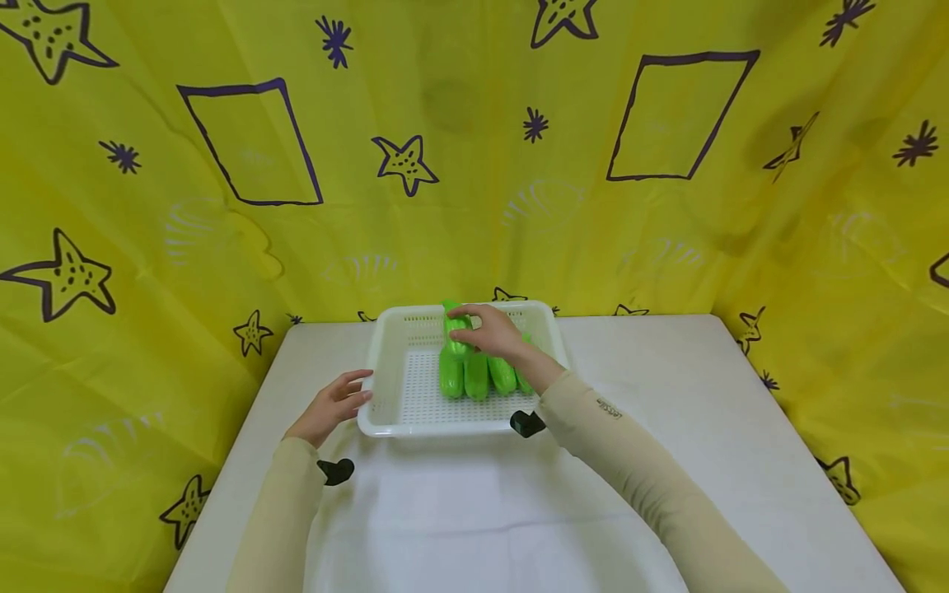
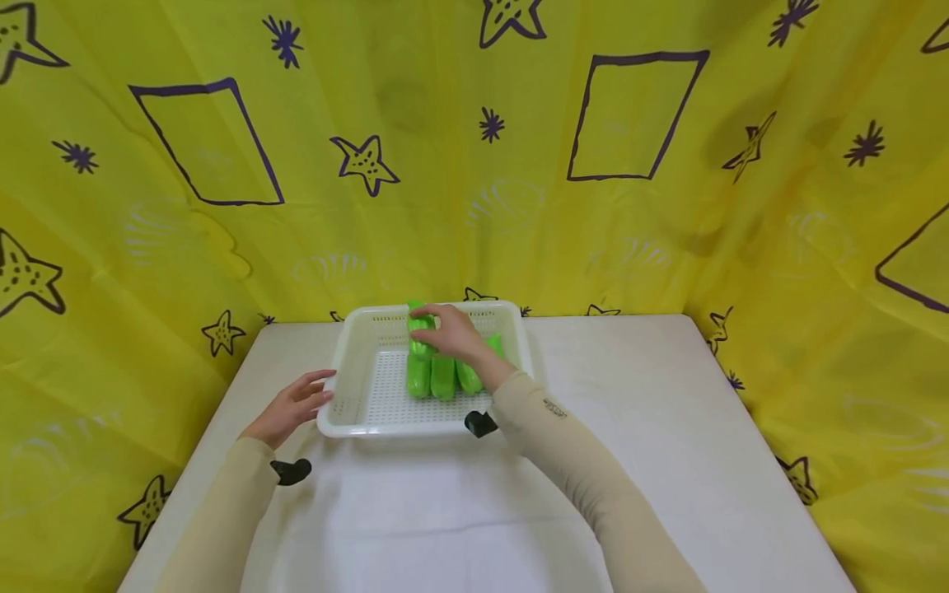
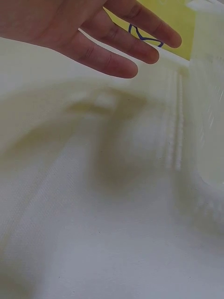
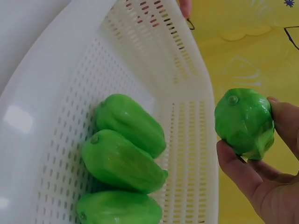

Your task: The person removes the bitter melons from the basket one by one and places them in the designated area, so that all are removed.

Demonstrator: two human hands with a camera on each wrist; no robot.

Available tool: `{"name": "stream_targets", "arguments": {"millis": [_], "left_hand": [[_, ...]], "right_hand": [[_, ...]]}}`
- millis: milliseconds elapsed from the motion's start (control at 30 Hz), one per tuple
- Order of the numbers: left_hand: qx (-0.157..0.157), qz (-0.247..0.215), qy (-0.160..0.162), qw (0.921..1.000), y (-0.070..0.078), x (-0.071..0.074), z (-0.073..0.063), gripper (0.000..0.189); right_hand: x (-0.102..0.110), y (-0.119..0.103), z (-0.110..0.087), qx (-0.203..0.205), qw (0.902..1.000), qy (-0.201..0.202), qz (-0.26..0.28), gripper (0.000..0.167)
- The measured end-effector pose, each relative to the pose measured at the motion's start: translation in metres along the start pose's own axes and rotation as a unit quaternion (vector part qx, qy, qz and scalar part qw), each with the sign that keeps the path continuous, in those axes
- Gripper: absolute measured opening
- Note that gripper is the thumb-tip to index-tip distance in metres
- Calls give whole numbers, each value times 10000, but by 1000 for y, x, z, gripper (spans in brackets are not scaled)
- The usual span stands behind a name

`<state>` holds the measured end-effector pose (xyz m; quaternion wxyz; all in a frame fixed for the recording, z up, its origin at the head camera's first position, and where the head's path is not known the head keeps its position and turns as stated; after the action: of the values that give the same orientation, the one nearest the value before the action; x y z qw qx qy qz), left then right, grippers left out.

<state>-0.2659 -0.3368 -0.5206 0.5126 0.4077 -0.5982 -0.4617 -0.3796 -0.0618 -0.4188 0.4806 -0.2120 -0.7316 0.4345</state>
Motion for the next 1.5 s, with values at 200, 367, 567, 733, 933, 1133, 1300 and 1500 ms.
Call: {"name": "stream_targets", "arguments": {"millis": [200, 367, 567, 733, 933, 1133, 1300, 1500], "left_hand": [[-12, -70, 5, 10000, 0, 0, 0, 59], [17, -57, 28, 10000, 0, 0, 0, 60], [32, -4, 15, 10000, -1, 1, 0, 61], [52, 9, -23, 10000, -2, 0, 1, 62], [8, -15, -3, 10000, -2, 1, 1, 62], [-11, -36, -4, 10000, 1, 0, 1, 62], [20, 2, -24, 10000, 2, -1, 1, 61], [13, 17, -41, 10000, 2, -1, 0, 61]], "right_hand": [[21, 7, -13, -81, 9993, 92, 346, 40], [37, 20, -21, -60, 9976, 146, 673, 42], [56, 37, -31, -53, 9948, 257, 982, 43], [73, 51, -41, -87, 9921, 412, 1185, 45], [92, 77, -48, -210, 9840, 729, 1614, 50], [106, 106, -54, -310, 9771, 988, 1856, 54], [116, 126, -59, -382, 9771, 1000, 1837, 57], [126, 134, -68, -519, 9802, 891, 1688, 56]]}}
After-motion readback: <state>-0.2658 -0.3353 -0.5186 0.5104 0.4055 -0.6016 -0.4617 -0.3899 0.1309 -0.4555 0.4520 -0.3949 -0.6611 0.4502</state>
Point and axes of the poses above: each hand's wrist, its own z-axis towards the middle knuckle, its own x-axis out of the back of the hand, y = z × x, the point moved 6 cm from there along z, towards the middle knuckle, and after that the axes turned 10 degrees about -x, right-handed, at the moved point
